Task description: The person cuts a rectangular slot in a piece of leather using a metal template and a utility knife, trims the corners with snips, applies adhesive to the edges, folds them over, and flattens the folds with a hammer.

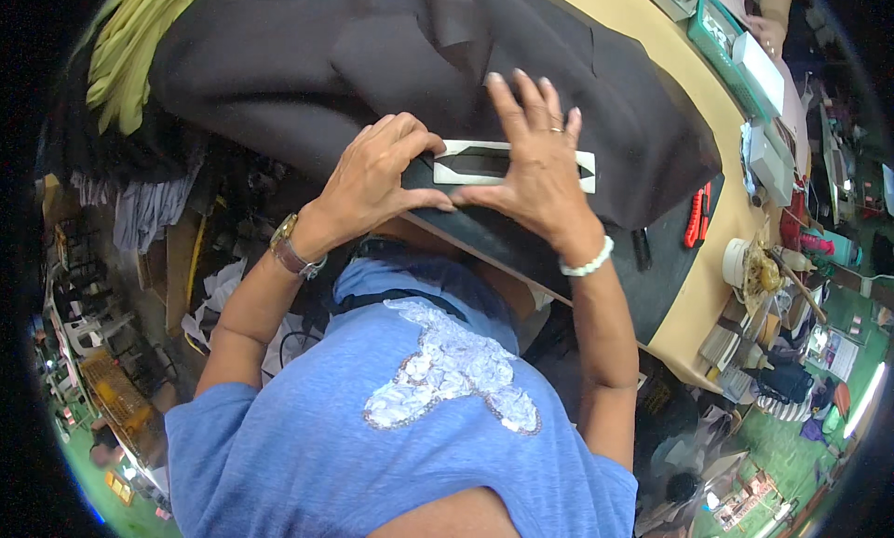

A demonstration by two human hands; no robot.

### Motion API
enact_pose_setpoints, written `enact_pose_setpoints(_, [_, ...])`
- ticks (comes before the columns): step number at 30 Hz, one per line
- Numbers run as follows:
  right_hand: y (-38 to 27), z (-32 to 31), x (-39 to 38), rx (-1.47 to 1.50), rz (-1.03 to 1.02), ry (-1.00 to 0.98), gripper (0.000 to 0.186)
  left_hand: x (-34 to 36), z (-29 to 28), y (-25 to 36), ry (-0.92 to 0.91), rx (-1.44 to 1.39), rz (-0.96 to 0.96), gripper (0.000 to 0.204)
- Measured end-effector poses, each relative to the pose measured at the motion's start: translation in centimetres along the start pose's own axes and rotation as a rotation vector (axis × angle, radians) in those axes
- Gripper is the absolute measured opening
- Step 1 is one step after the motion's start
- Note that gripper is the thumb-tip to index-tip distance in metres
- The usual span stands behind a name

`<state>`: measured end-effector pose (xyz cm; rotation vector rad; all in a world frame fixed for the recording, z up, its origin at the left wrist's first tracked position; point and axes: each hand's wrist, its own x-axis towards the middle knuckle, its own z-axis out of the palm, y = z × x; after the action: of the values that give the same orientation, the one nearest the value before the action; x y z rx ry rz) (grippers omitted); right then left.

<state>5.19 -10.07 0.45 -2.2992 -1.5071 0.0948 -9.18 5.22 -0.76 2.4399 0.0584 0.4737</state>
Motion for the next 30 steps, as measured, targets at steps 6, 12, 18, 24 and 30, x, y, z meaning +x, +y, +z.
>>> enact_pose_setpoints(6, [4.6, -3.4, 0.5, 0.316, 0.208, 0.218, 0.064, -0.3, -1.9, 0.4, 0.108, -0.140, -0.188, 0.054])
enact_pose_setpoints(12, [2.7, -2.6, 3.2, 0.138, -0.125, 0.065, 0.046, 2.0, -0.2, -2.9, 0.562, 0.136, -0.393, 0.046])
enact_pose_setpoints(18, [0.5, -6.2, 4.5, -0.036, -0.167, 0.111, 0.024, 3.2, -4.6, -2.7, 0.829, -0.009, -0.268, 0.014])
enact_pose_setpoints(24, [-5.9, -10.0, 5.9, -0.144, -0.372, 0.231, 0.028, -1.1, -16.0, -1.8, 1.324, 0.354, -0.178, 0.015])
enact_pose_setpoints(30, [-14.5, -0.7, 5.0, 0.031, -0.663, -0.205, 0.028, -17.1, -19.9, -3.9, 1.352, 0.868, -0.434, 0.016])
